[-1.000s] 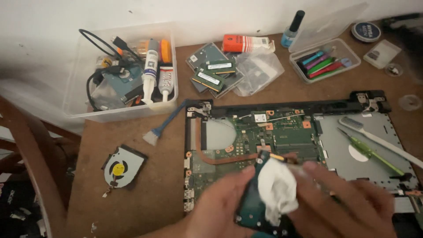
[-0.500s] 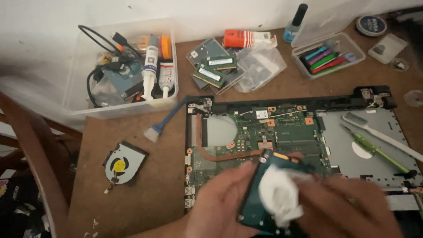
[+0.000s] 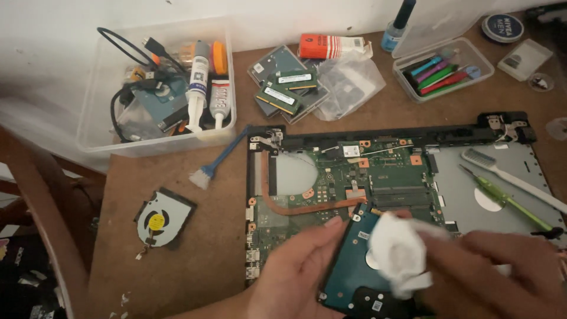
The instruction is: Repairing a laptop by cleaning the hard drive and reassembling internal components and connectors
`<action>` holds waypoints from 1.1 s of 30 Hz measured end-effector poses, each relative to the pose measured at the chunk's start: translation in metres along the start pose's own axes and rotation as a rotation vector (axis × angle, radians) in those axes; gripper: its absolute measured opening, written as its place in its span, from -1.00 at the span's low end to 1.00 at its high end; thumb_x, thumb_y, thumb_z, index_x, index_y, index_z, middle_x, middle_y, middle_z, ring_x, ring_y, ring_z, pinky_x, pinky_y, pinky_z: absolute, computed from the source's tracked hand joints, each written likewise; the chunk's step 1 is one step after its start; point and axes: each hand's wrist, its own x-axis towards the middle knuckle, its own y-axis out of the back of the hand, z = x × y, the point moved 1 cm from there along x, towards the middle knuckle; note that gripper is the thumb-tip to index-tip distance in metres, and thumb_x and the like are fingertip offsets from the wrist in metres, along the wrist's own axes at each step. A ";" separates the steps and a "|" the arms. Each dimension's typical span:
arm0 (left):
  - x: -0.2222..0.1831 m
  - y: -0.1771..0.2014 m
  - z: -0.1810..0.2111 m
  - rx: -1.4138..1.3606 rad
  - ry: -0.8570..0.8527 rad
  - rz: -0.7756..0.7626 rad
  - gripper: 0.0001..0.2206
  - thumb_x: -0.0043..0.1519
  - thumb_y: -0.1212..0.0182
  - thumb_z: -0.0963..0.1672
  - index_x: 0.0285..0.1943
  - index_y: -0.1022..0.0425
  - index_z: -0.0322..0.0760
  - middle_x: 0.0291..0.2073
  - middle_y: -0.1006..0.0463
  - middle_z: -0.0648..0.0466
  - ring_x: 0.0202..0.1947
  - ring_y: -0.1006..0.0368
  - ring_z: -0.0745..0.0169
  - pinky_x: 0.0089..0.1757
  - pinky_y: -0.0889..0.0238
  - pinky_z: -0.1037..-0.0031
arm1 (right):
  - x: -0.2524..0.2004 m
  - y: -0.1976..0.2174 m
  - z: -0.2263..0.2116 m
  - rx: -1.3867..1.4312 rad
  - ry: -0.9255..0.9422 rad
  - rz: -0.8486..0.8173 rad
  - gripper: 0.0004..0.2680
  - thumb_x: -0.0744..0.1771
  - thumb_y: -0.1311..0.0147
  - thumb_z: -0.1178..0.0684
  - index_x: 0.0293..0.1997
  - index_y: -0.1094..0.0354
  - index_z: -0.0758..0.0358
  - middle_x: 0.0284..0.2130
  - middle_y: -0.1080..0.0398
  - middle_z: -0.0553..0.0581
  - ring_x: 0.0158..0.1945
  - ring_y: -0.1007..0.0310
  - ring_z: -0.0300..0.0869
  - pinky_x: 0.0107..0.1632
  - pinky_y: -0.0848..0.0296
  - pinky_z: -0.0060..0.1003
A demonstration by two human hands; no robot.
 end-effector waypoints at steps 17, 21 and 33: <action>0.007 0.022 -0.006 -0.336 0.108 -0.242 -0.48 0.47 0.00 -0.02 0.59 -0.30 -0.31 0.20 -0.47 -0.24 -0.03 -0.49 0.05 -0.01 -0.37 0.30 | -0.010 -0.032 -0.036 -0.178 0.251 0.287 -0.75 0.30 -0.03 -0.18 0.07 -0.46 -0.30 -0.18 -0.46 -0.22 -0.19 -0.50 -0.20 -0.07 -0.39 -0.10; 0.000 0.008 -0.006 -0.661 0.291 -0.330 -0.46 0.47 -0.10 0.01 0.47 -0.24 -0.53 -0.07 -0.29 -0.14 -0.33 -0.16 0.23 -0.29 -0.12 0.58 | -0.032 -0.050 -0.020 -0.245 0.428 0.088 -0.64 0.34 0.13 -0.25 0.30 -0.31 -0.41 -0.02 -0.37 -0.50 0.20 -0.29 -0.56 0.12 -0.17 -0.35; 0.010 0.016 0.002 -0.299 0.061 -0.305 -0.49 0.56 0.14 -0.02 0.67 -0.19 -0.29 0.26 -0.36 -0.47 -0.12 -0.50 -0.33 -0.19 -0.42 0.23 | -0.035 -0.056 -0.003 -0.191 0.429 0.059 -0.57 0.29 0.01 -0.33 0.34 -0.37 -0.44 0.06 -0.44 -0.49 0.16 -0.36 -0.47 0.02 -0.26 -0.29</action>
